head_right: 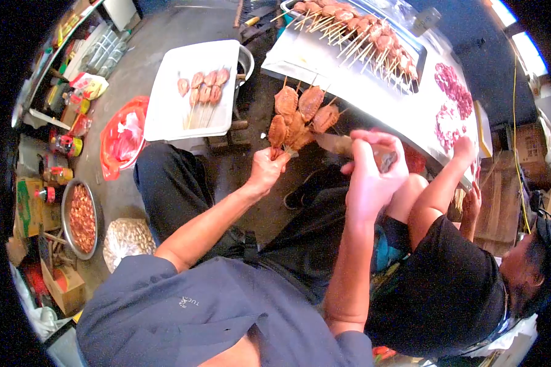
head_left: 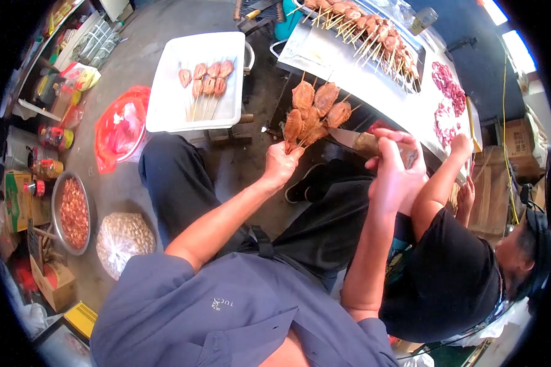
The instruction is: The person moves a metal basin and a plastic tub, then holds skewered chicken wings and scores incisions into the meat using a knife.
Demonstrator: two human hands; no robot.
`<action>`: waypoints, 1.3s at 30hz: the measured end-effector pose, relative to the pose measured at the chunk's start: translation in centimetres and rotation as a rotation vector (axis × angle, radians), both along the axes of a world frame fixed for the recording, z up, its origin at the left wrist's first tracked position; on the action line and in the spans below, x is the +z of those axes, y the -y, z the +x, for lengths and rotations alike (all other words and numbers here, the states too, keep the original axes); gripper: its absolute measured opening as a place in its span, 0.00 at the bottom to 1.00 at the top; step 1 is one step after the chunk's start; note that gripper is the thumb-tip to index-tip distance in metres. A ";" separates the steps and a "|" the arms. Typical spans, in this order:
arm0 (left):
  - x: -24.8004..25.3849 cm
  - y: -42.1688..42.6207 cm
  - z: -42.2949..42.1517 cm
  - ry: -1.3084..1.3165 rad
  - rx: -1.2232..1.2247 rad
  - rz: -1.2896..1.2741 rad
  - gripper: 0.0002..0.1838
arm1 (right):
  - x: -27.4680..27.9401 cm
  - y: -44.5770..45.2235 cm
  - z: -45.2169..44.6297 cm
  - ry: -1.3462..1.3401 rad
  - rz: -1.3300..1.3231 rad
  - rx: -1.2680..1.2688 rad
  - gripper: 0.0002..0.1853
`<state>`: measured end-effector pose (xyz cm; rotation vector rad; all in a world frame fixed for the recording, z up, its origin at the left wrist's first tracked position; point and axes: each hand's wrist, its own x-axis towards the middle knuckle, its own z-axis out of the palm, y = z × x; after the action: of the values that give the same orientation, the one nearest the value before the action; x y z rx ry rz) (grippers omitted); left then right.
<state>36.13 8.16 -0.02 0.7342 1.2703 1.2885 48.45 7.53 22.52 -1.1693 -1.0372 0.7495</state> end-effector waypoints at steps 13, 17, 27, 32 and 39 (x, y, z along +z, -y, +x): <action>-0.1 0.2 0.4 -0.037 -0.005 0.038 0.12 | -4.6 -5.8 -1.0 0.231 -0.203 0.039 0.07; -0.4 -0.6 0.9 -0.021 0.031 0.017 0.12 | -8.7 -4.9 -1.2 0.030 -0.117 0.001 0.01; 0.9 3.5 -1.5 -0.036 -0.107 0.065 0.10 | -3.6 1.2 0.1 0.034 -0.144 0.075 0.03; 3.3 5.3 -1.8 0.033 -0.018 0.106 0.06 | -1.5 3.8 -1.2 0.035 -0.100 0.124 0.04; 3.0 -1.1 -1.0 0.111 0.092 0.274 0.08 | -0.4 -1.8 -3.0 0.240 0.012 0.129 0.01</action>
<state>35.10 9.30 3.02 0.7909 1.0595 1.5770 45.49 9.34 22.15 -1.2115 -1.3247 0.7137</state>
